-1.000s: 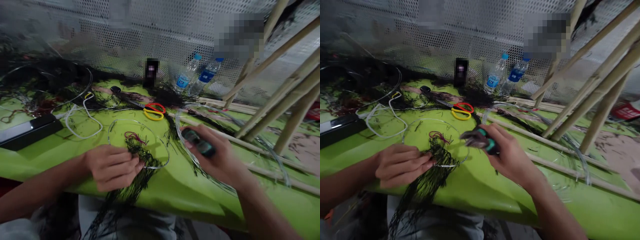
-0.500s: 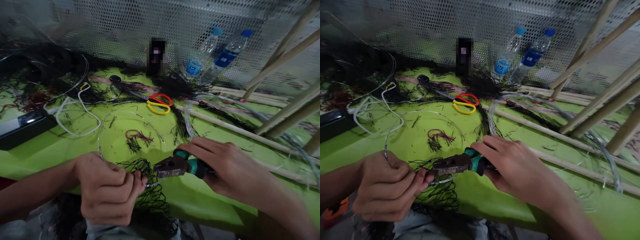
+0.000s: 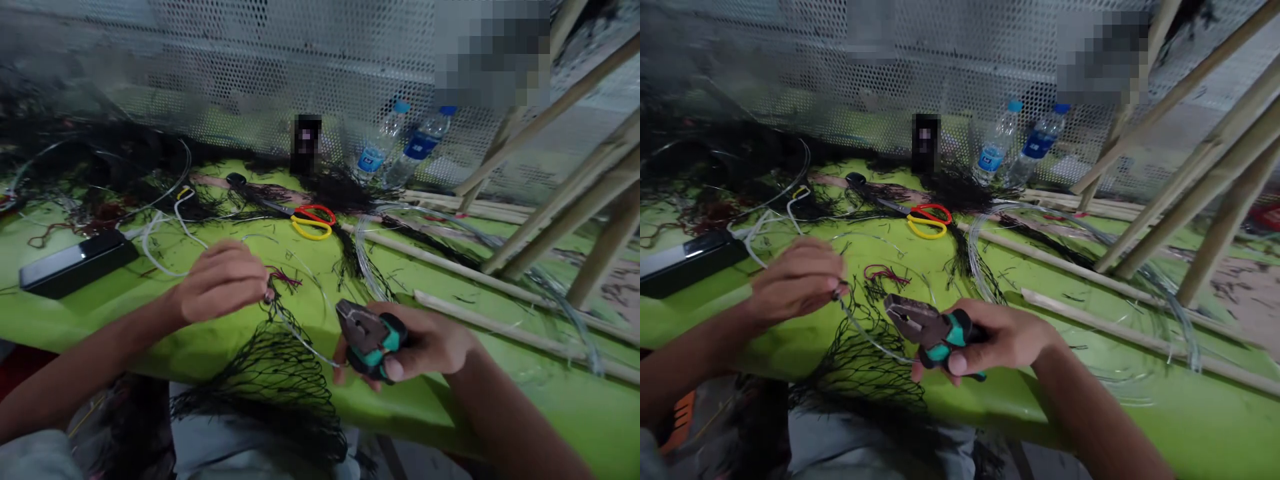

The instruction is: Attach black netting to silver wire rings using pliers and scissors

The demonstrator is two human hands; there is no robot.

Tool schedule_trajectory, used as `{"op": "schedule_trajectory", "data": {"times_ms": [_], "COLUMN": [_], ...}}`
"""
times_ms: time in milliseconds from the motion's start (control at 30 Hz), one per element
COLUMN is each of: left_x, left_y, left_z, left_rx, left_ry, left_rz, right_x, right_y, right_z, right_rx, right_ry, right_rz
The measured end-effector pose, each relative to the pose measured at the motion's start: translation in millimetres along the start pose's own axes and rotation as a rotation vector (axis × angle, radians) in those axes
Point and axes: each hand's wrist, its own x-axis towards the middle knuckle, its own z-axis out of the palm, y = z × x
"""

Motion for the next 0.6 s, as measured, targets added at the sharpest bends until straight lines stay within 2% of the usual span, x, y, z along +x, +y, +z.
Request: {"op": "schedule_trajectory", "data": {"times_ms": [33, 100, 133, 233, 267, 333, 433, 533, 600], "left_x": [4.6, 10.7, 11.9, 8.0, 4.8, -2.4, -10.3, -9.2, -3.4], "left_y": [-2.2, -0.5, 4.0, 29.8, 40.0, 57.8, 70.9, 70.8, 69.0], "left_z": [2.6, 7.5, 9.0, 8.0, 6.0, 1.2, -4.1, -4.6, -3.5], "left_rx": [0.045, 0.148, 0.173, 0.099, 0.043, -0.025, -0.142, -0.321, -0.387], "left_ry": [0.069, 0.158, 0.181, 0.202, 0.186, 0.112, 0.045, 0.021, 0.013], "left_rz": [0.090, 0.144, 0.066, -0.299, -0.418, -0.564, -0.671, -0.732, -0.777], "right_x": [2.1, 9.2, 14.1, 31.6, 37.3, 46.5, 52.9, 53.8, 54.2], "right_y": [2.6, 8.2, 11.0, 18.2, 20.0, 22.5, 24.9, 26.6, 26.9], "right_z": [5.4, 20.7, 29.9, 56.9, 64.1, 74.4, 81.8, 86.2, 89.6], "right_rx": [0.011, -0.001, -0.006, 0.010, 0.015, 0.018, -0.014, -0.109, -0.197], "right_ry": [-0.002, 0.064, 0.162, 0.232, 0.245, 0.278, 0.321, 0.339, 0.394], "right_rz": [-0.011, -0.032, -0.051, -0.066, -0.077, -0.114, -0.154, -0.160, -0.195]}}
